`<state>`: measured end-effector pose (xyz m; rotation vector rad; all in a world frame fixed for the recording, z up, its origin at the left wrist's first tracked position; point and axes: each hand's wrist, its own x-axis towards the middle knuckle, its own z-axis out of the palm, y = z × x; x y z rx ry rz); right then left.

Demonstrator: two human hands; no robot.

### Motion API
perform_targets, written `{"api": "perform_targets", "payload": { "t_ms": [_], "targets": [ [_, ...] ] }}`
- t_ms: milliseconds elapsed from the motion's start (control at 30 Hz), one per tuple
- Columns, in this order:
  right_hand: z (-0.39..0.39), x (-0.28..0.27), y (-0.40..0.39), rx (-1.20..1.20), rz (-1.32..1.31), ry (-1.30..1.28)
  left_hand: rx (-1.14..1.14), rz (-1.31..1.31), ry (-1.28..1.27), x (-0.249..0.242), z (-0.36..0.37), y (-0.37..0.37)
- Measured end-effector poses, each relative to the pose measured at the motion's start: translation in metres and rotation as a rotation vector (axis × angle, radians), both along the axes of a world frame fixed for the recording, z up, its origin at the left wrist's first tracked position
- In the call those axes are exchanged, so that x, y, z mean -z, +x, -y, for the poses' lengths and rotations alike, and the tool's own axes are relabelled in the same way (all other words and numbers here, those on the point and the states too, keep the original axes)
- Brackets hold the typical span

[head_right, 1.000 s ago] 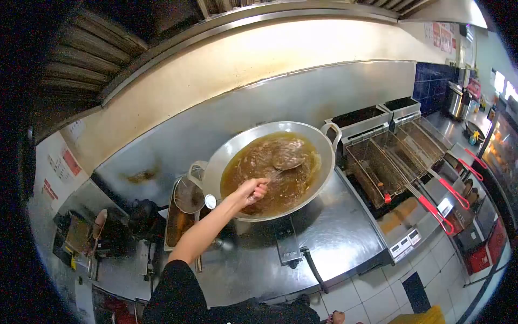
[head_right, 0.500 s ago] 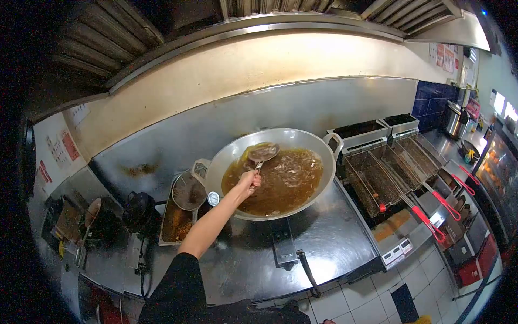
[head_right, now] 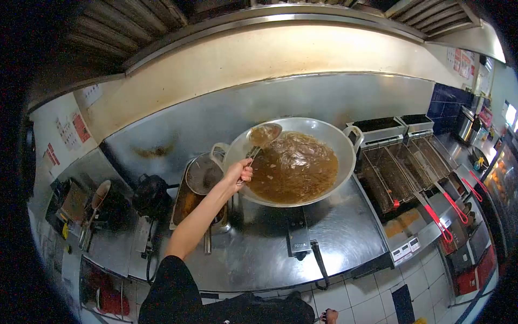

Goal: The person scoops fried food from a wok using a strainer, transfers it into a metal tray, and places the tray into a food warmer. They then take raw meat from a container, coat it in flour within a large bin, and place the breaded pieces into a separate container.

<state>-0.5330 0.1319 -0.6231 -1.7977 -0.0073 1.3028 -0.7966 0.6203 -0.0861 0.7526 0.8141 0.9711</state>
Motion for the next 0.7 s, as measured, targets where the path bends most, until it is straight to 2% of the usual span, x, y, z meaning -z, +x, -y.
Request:
{"api": "perform_targets", "payload": {
  "t_ms": [100, 167, 233, 300, 500, 700],
  "targets": [
    [-0.007, -0.002, -0.004, -0.011, 0.010, 0.012, 0.046, -0.011, 0.042, -0.013, 0.017, -0.021],
    [-0.011, 0.051, 0.001, 0.064, -0.036, -0.074, 0.051, -0.032, 0.061, -0.027, 0.036, -0.031],
    [-0.014, 0.031, -0.007, 0.053, -0.005, -0.023, 0.108, -0.130, 0.148, -0.033, 0.048, -0.042],
    [-0.022, 0.010, -0.011, 0.015, -0.041, -0.117, 0.112, -0.146, 0.177, -0.036, 0.059, -0.054],
    [-0.021, 0.010, -0.037, 0.008, -0.040, -0.085, 0.151, -0.228, 0.183, -0.034, 0.090, -0.085],
    [-0.013, 0.017, -0.068, 0.031, -0.041, -0.069, 0.288, -0.376, 0.148, -0.020, 0.128, -0.108]
  ]
}}
